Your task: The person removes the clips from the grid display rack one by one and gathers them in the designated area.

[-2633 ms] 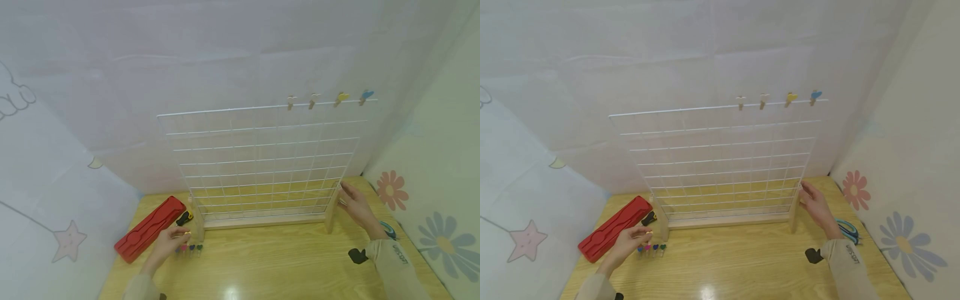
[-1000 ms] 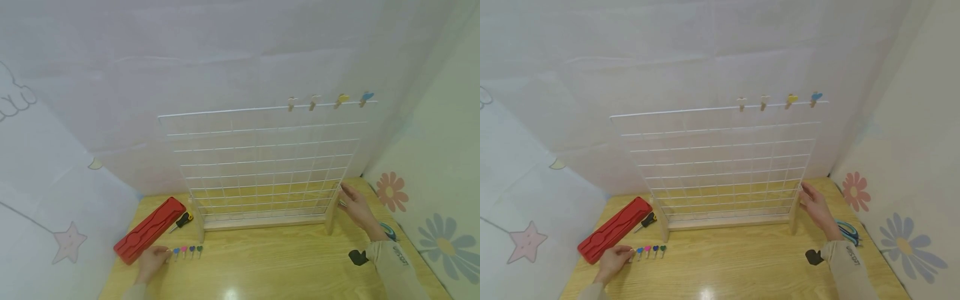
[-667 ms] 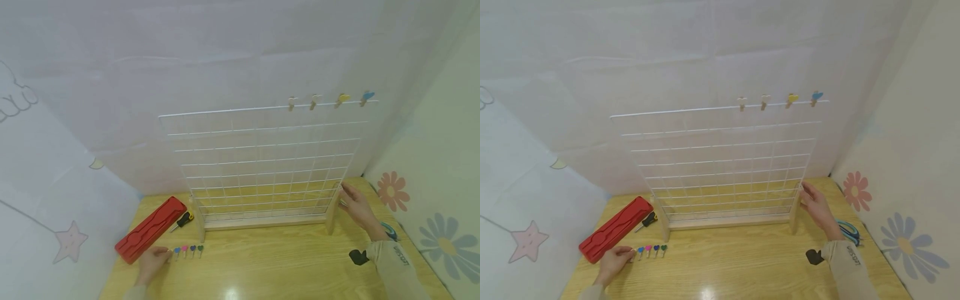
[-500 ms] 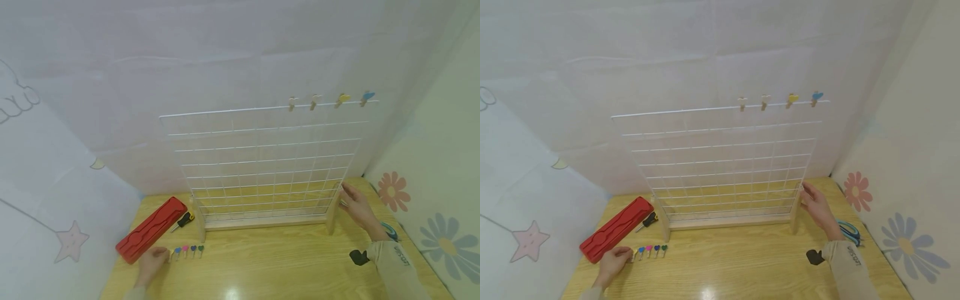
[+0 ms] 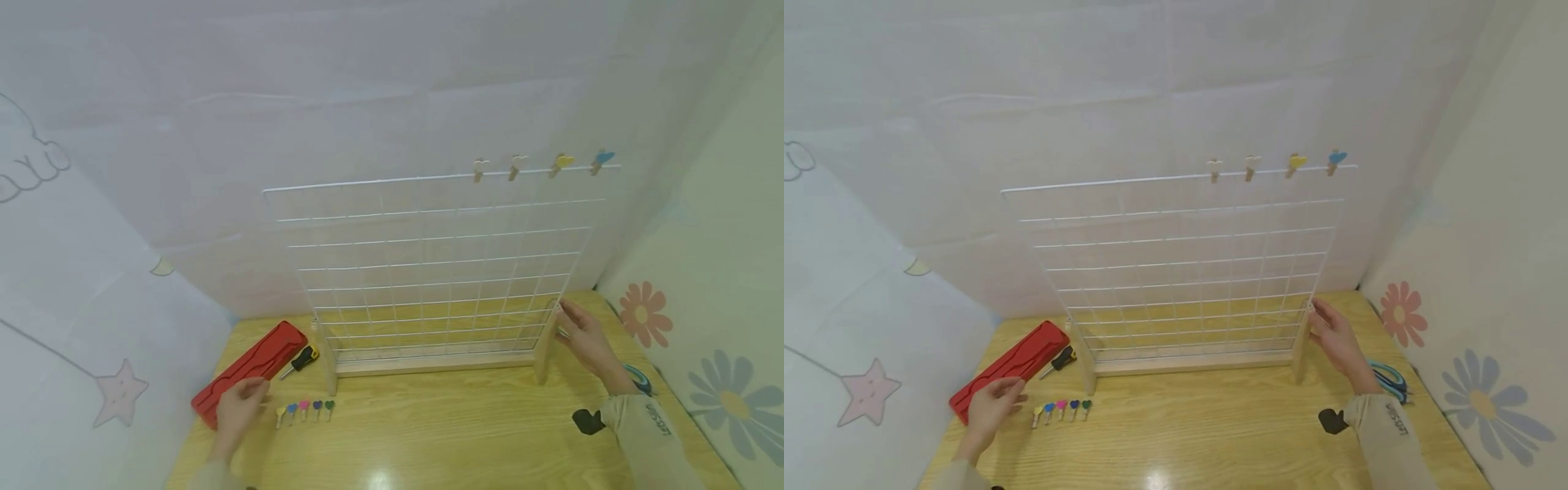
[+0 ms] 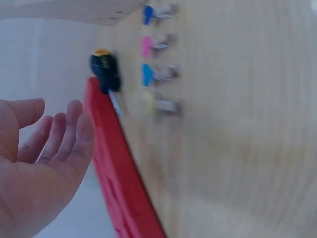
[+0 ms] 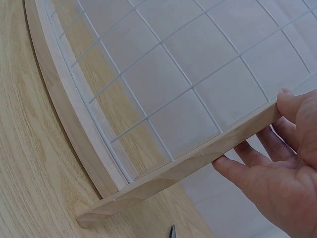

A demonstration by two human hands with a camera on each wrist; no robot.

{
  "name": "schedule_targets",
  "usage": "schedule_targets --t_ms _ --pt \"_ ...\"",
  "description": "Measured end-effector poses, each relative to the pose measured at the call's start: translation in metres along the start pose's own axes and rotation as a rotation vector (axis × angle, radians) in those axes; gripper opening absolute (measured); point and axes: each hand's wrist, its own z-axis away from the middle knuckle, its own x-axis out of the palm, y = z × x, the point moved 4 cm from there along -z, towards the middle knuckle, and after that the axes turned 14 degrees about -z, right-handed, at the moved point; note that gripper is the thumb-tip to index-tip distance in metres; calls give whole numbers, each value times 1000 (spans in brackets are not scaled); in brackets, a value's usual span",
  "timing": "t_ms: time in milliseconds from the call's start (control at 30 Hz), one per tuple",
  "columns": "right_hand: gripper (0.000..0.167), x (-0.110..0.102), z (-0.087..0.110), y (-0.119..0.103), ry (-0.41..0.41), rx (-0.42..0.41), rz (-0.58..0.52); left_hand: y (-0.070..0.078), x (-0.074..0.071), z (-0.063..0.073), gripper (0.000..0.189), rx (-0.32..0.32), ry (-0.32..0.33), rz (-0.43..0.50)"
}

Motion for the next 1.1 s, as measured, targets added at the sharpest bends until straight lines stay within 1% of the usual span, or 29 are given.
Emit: schedule_targets --t_ms 100,167,233,267,333,467,533,633,733,900,1000,1100 --pt "70 -1 -1 1 0 2 3 22 -6 0 38 46 -25 133" --pt "70 -1 -1 2 -5 -1 4 37 -10 1 39 83 -41 184" --pt "70 -1 -1 2 -10 -5 2 55 -13 2 41 139 -69 213" --pt "70 -1 -1 1 -12 -7 2 64 -16 2 40 173 -75 222" --pt "70 -1 -1 1 -13 -12 -3 85 -21 2 39 238 -64 218" --pt "70 -1 -1 1 -13 -8 -5 130 -36 3 33 363 7 239" --pt "71 -1 -1 2 -16 -8 -7 154 -44 5 30 421 20 264" --pt "70 -2 -1 3 -22 -15 -18 192 -53 10 29 525 5 273" --pt "70 -2 -1 3 -24 -16 -23 230 -60 18 31 614 -34 289" --pt "71 -3 -1 3 -19 -7 -13 285 -67 30 32 702 -76 357" --pt "72 -3 0 3 -23 -2 -18 314 -69 37 33 757 -95 371" --pt "72 -2 0 3 -23 2 -20 339 -69 41 33 811 -115 369"
